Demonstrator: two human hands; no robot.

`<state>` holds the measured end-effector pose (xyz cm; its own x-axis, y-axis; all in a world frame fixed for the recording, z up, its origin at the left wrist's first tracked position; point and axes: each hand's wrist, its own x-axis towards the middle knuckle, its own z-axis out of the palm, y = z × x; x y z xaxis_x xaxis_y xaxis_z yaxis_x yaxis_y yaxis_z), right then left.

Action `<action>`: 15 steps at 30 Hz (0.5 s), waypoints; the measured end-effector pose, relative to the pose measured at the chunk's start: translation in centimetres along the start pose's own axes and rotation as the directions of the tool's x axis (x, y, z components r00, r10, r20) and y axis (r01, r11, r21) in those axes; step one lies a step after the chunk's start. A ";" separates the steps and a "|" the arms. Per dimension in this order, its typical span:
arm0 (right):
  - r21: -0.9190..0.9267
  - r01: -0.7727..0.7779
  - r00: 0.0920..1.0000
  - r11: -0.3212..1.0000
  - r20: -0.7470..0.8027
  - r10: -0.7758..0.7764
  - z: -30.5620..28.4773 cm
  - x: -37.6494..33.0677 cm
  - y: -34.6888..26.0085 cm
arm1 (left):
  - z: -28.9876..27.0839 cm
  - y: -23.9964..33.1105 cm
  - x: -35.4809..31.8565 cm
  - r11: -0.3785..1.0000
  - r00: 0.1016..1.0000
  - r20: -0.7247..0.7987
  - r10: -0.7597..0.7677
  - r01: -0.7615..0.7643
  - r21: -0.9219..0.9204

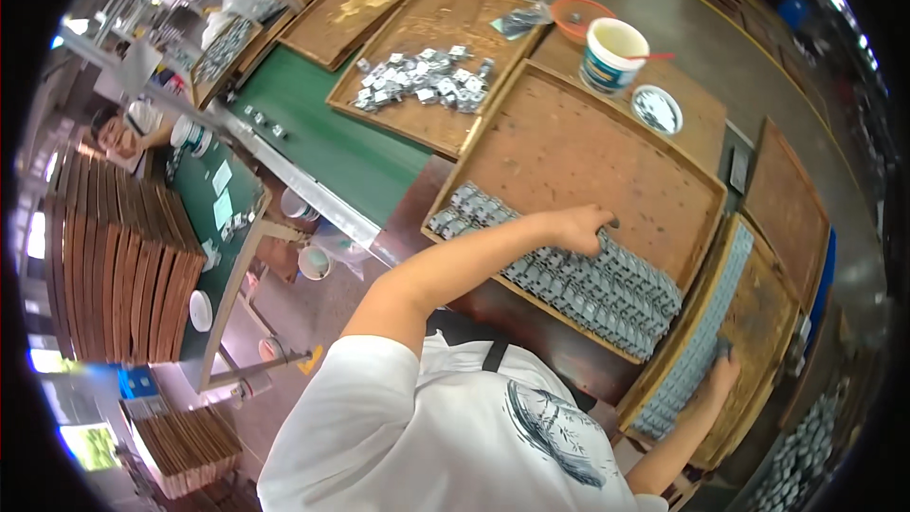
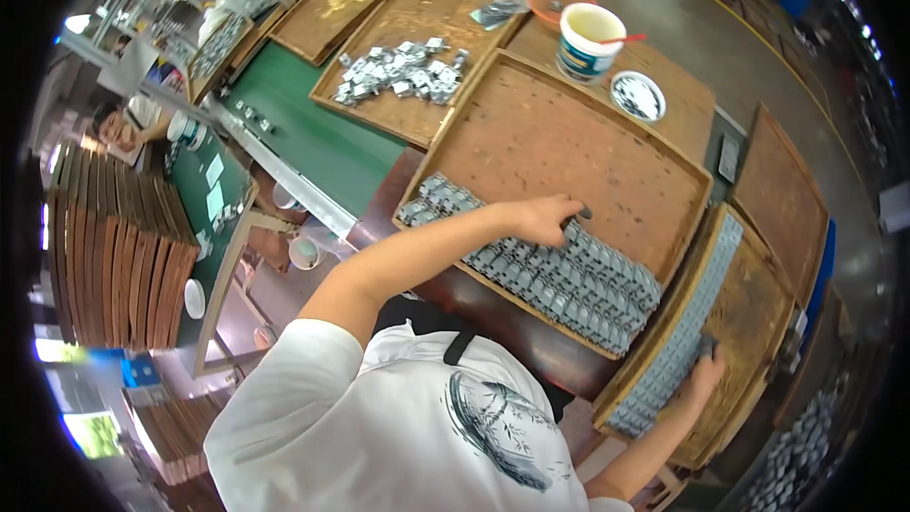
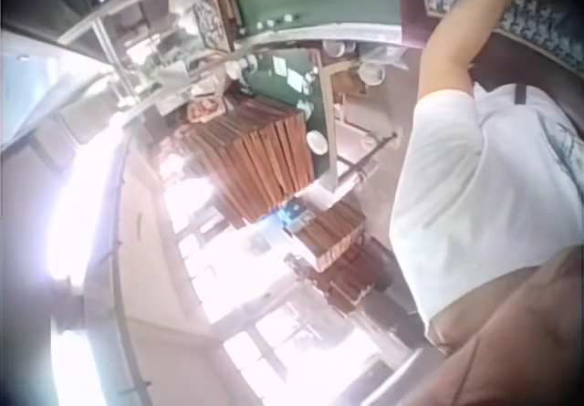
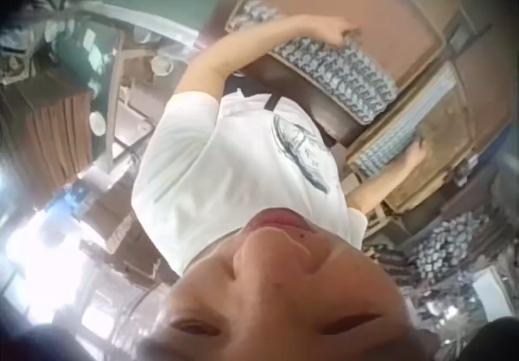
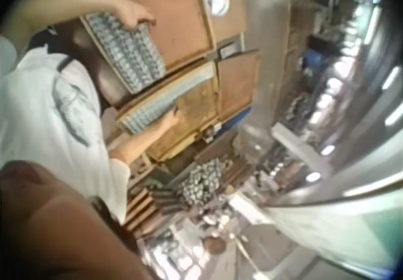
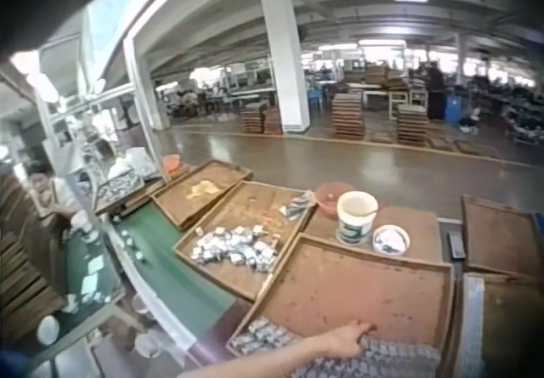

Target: Picking small metal components and placing them into a grid-like assembly tray.

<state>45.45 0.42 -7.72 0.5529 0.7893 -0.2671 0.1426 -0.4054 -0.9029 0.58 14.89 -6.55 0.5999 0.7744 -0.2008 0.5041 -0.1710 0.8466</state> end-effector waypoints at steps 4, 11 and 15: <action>-0.010 -0.075 0.996 0.997 0.049 0.076 -1.1 1.6 0.8 | -5.5 0.4 -4.5 0.954 0.857 -0.431 0.284 -0.208 0.214; 0.328 -0.040 0.971 0.944 0.234 -0.040 6.2 -6.6 -8.7 | -18.7 -13.8 -8.9 0.884 0.315 -0.945 -0.094 0.462 0.066; -0.376 0.710 0.687 0.595 0.188 -0.702 3.2 -6.4 -9.3 | -22.0 -15.8 -9.4 0.477 0.646 -0.716 0.264 0.558 0.679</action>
<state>37.95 0.55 1.30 0.1253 0.9136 0.3867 0.7862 0.1463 -0.6004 -26.72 23.71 -7.17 0.0756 0.8915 0.4466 0.9971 -0.0628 -0.0434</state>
